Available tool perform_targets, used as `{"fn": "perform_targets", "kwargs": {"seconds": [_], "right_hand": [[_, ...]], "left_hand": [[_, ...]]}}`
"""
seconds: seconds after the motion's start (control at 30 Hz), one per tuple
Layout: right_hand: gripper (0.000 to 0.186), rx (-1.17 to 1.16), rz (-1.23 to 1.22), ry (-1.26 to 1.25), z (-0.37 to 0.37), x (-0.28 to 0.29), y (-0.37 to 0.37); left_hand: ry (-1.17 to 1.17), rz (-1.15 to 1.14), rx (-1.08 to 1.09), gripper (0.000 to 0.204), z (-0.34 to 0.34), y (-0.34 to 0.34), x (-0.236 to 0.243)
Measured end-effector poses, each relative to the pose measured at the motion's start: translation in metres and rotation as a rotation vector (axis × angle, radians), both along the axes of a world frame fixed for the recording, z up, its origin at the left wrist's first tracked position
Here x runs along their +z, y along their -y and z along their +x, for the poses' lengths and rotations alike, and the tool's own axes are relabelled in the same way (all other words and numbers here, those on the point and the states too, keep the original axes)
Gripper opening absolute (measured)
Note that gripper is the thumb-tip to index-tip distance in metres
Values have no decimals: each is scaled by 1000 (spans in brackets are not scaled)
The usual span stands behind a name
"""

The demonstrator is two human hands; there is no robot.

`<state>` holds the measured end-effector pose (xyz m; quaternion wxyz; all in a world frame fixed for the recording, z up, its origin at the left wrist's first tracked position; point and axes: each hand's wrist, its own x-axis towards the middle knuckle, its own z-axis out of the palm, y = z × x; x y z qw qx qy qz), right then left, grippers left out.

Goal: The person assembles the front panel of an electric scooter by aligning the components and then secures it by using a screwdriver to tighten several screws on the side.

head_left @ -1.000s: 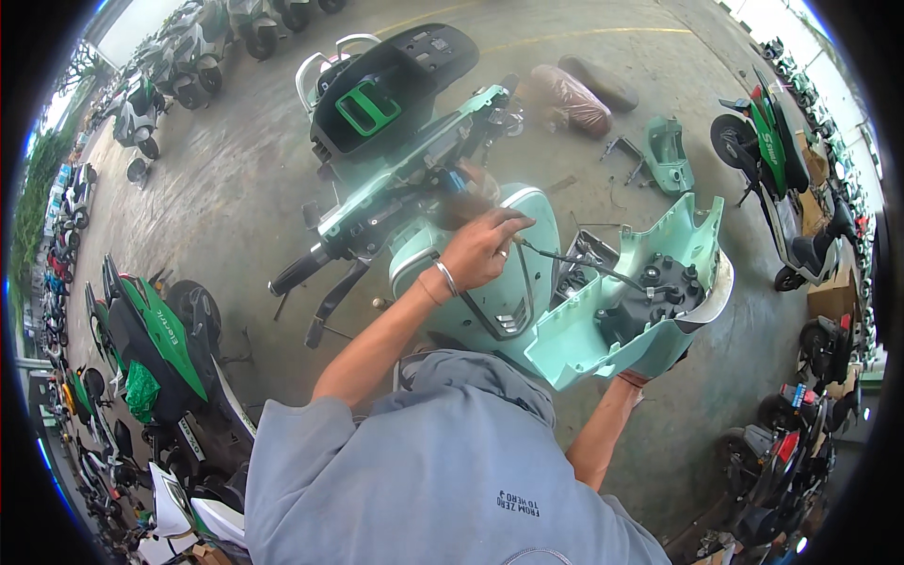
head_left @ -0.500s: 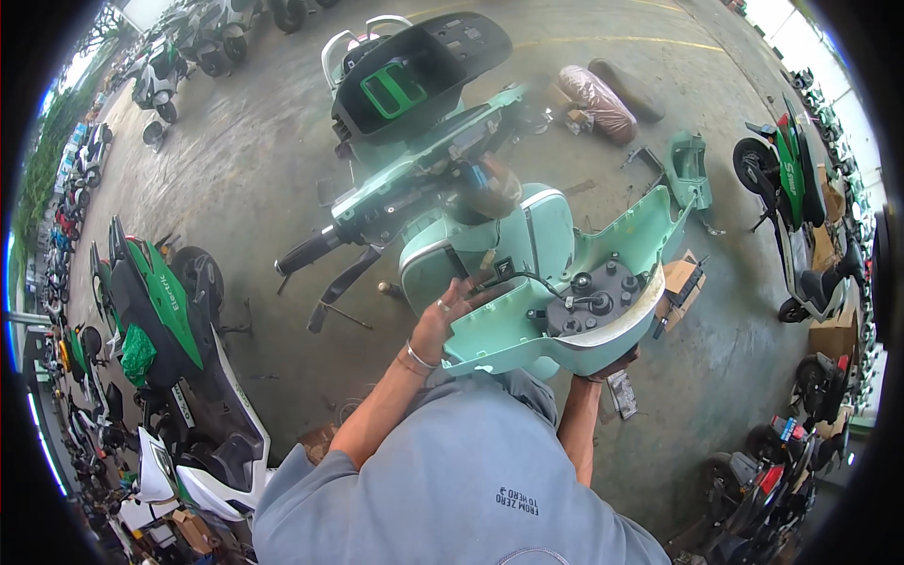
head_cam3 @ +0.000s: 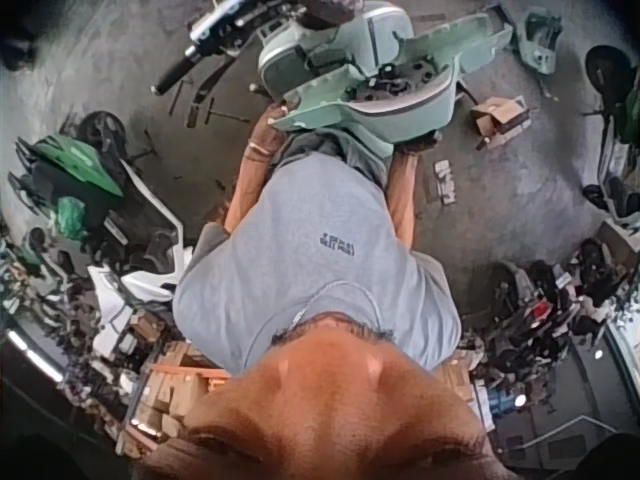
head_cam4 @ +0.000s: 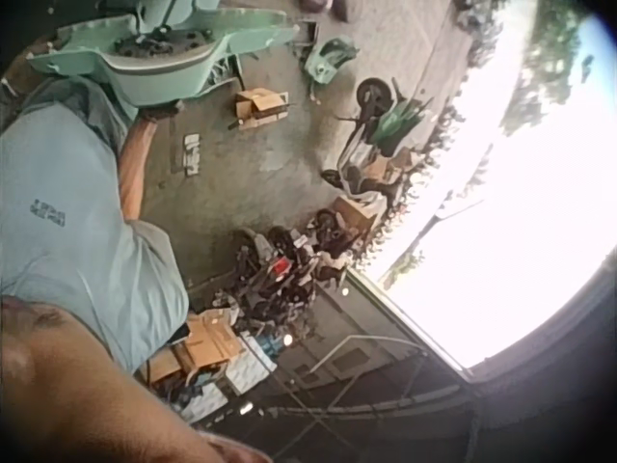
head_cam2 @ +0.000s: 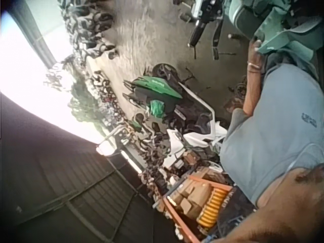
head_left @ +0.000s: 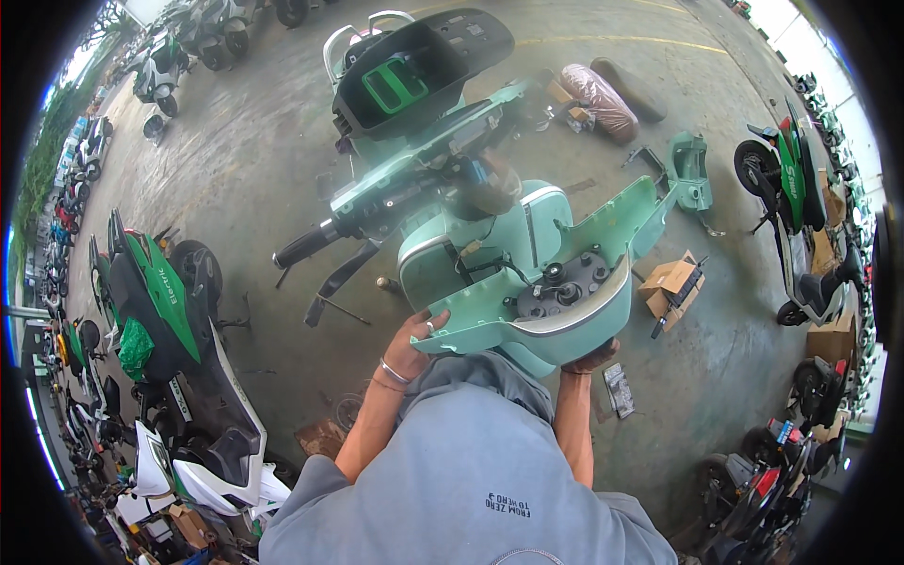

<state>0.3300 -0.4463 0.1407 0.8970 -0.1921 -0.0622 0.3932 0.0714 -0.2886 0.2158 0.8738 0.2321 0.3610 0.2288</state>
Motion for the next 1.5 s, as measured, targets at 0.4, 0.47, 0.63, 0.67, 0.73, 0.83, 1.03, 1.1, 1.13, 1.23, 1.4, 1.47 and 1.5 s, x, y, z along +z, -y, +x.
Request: {"fn": "perform_targets", "kwargs": {"seconds": [0.4,0.47,0.63,0.67,0.73,0.83,1.03,1.1,1.13,1.23,1.4,1.47,1.5], "right_hand": [[77,292,-169,-14,3,-53,61],[90,306,-223,-68,-1,-59,71],[92,353,-240,-17,-12,-52,75],[92,372,-254,15,-10,-52,74],[92,394,-269,57,-9,-53,72],[92,418,-254,93,-10,-46,64],[88,412,-528,-49,5,-35,55],[75,416,-610,-30,10,-26,53],[68,420,-636,15,14,-19,53],[44,310,-1122,331,36,52,38],[44,-408,-1094,781,66,158,-12],[52,-146,-940,892,46,192,-67],[55,38,-917,939,35,200,-95]], "left_hand": [[-410,464,-139,34,-11,-1,-15],[-508,460,-200,32,-11,0,-7],[-563,487,-146,29,-23,-6,-27],[-588,503,-151,29,-26,-7,-31],[-568,517,-153,29,-33,-7,-38],[-598,514,-188,29,-40,-6,-46],[-644,542,-256,27,-47,9,-53],[-631,555,-250,27,-47,10,-52],[-626,560,-244,27,-48,11,-51],[-660,611,-304,29,-52,8,-50],[-659,623,-315,31,-47,7,-54],[-653,620,-322,31,-48,8,-55],[-645,618,-318,32,-49,9,-57]]}}
